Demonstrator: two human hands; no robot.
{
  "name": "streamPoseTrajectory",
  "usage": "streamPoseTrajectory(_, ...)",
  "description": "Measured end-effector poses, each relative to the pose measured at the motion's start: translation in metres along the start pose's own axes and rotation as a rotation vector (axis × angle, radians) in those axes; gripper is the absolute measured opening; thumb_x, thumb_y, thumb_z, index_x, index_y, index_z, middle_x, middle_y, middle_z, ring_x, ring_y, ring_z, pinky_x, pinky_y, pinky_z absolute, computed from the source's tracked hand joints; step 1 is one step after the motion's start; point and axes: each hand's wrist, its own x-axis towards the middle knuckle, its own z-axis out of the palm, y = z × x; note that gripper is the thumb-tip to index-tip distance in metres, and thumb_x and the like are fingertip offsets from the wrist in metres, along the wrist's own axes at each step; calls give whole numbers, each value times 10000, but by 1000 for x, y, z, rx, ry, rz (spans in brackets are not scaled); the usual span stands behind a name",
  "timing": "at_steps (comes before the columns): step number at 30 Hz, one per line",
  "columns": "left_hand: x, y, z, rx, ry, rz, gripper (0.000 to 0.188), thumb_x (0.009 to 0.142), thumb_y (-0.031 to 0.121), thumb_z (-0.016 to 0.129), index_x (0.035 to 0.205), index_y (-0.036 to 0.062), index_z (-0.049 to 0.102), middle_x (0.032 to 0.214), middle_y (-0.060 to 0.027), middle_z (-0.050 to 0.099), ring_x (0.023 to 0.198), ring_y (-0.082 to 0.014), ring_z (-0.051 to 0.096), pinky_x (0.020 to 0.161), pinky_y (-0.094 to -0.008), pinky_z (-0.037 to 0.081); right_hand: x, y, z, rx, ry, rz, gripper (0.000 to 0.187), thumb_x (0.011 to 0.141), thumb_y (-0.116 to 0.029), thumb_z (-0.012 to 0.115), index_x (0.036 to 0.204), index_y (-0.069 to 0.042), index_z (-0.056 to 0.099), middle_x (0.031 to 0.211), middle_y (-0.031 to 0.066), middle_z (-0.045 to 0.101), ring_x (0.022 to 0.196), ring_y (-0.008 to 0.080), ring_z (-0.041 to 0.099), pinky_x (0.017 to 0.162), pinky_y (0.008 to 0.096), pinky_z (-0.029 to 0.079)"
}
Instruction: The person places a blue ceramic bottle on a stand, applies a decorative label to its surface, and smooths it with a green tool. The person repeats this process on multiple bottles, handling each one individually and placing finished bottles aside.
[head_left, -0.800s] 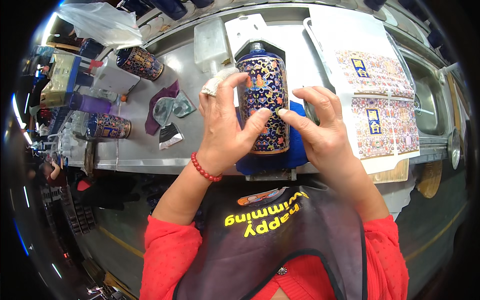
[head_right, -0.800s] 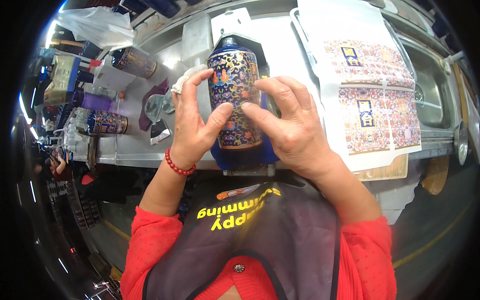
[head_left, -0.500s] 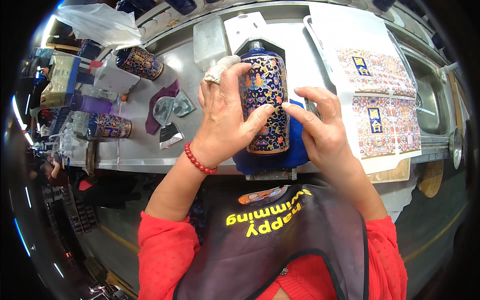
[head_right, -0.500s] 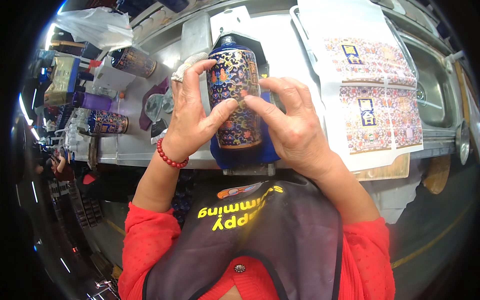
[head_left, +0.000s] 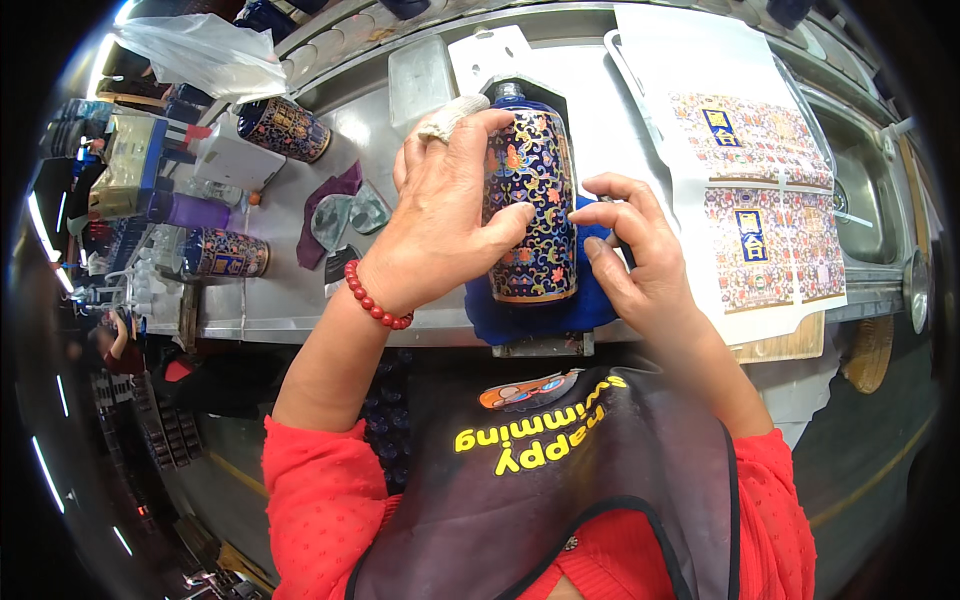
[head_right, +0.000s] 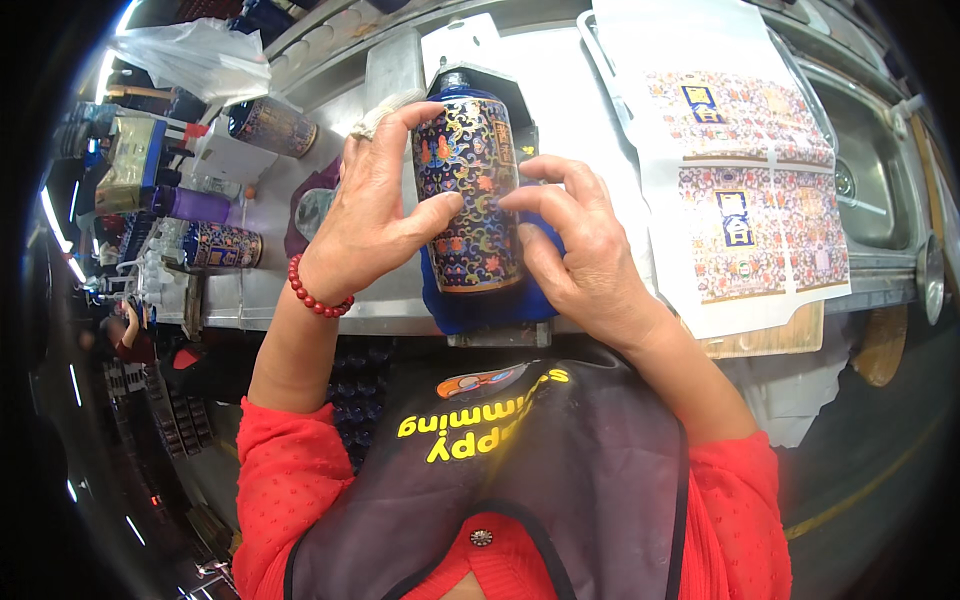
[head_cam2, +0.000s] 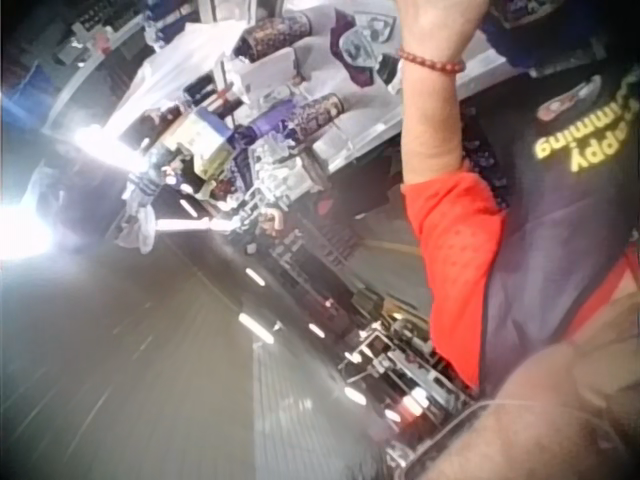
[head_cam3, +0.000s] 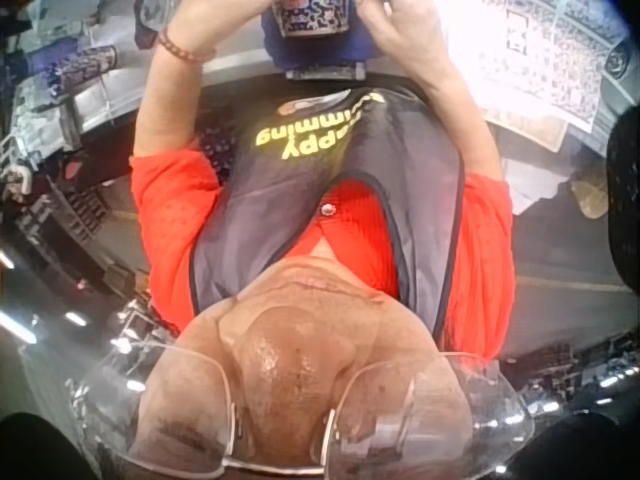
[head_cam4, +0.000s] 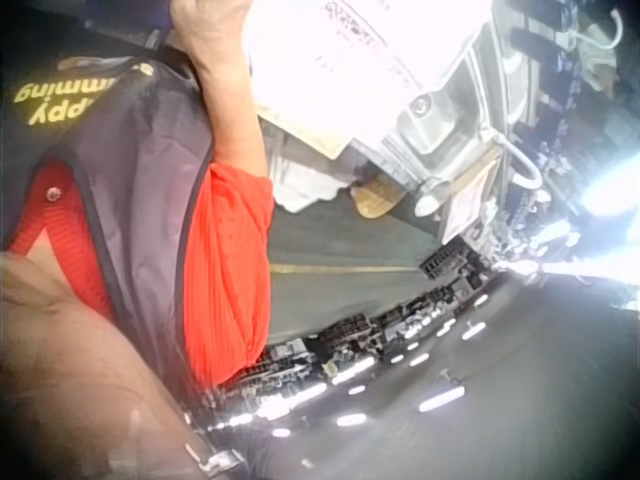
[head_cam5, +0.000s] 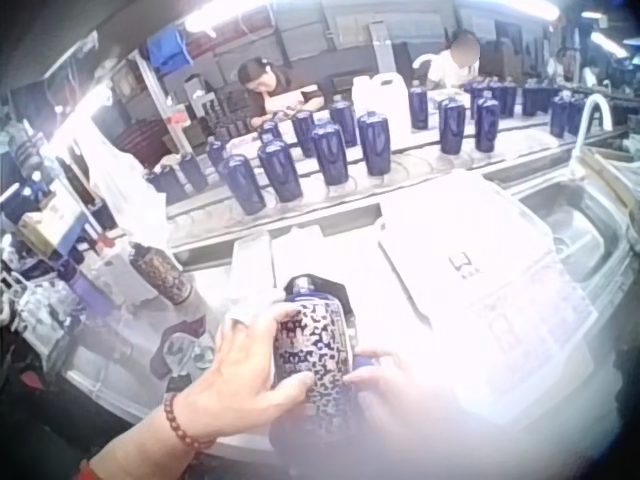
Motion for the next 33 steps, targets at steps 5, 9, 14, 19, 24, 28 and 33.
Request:
streamPoseTrajectory(5, 3, 2, -4, 9, -49, 17, 732, 787, 287, 698, 1426, 83, 405, 1286, -196, 513, 1276, -393, 391, 1129, -505, 216, -1, 0, 2, 23, -2, 26, 267, 859, 38, 591, 1102, -40, 668, 1305, 160, 553, 935, 182, 588, 767, 286, 480)
streamPoseTrajectory(9, 4, 4, -7, 52, -76, 15, 723, 792, 304, 719, 1421, 85, 439, 1370, -180, 503, 1234, -352, 434, 1121, -457, 297, 0, 1, 3, 20, -2, 19, 259, 861, 35, 593, 1097, -43, 667, 1303, 149, 557, 879, 162, 579, 762, 282, 477)
streamPoseTrajectory(14, 5, 4, -6, 83, -51, 52, 726, 784, 297, 718, 1420, 83, 441, 1376, -181, 493, 1230, -346, 436, 1117, -451, 303, 1, 1, 4, 32, 1, 29, 254, 862, 32, 595, 1093, -45, 666, 1300, 139, 562, 886, 163, 578, 763, 281, 473)
streamPoseTrajectory(19, 5, 3, -6, 70, -65, 47, 718, 775, 273, 716, 1412, 77, 449, 1360, -184, 494, 1223, -343, 443, 1106, -449, 316, 2, -1, 5, 46, -6, 37, 244, 863, 33, 593, 1085, -41, 664, 1298, 138, 564, 925, 172, 579, 773, 282, 468)
streamPoseTrajectory(24, 6, 2, -5, 55, -45, 73, 714, 768, 255, 717, 1407, 72, 456, 1353, -189, 499, 1215, -346, 453, 1099, -443, 330, 3, 1, 5, 21, 2, -3, 262, 863, 36, 594, 1106, -35, 661, 1283, 149, 572, 1022, 199, 604, 843, 292, 482)
streamPoseTrajectory(28, 3, -5, -3, 30, -42, 62, 720, 788, 258, 726, 1423, 66, 447, 1392, -192, 485, 1273, -352, 442, 1121, -439, 318, 6, -4, 5, 3, 133, -90, 323, 852, 56, 616, 1169, -5, 628, 1188, 168, 627, 1052, 237, 643, 910, 322, 497)
streamPoseTrajectory(33, -3, -24, 9, -175, 96, 75, 743, 848, 296, 732, 1457, 42, 392, 1387, -187, 486, 1286, -346, 436, 1132, -448, 283, 24, -15, -7, -99, 20, -359, 364, 789, 87, 678, 1135, 7, 597, 1010, 153, 672, 914, 324, 655, 818, 402, 526)
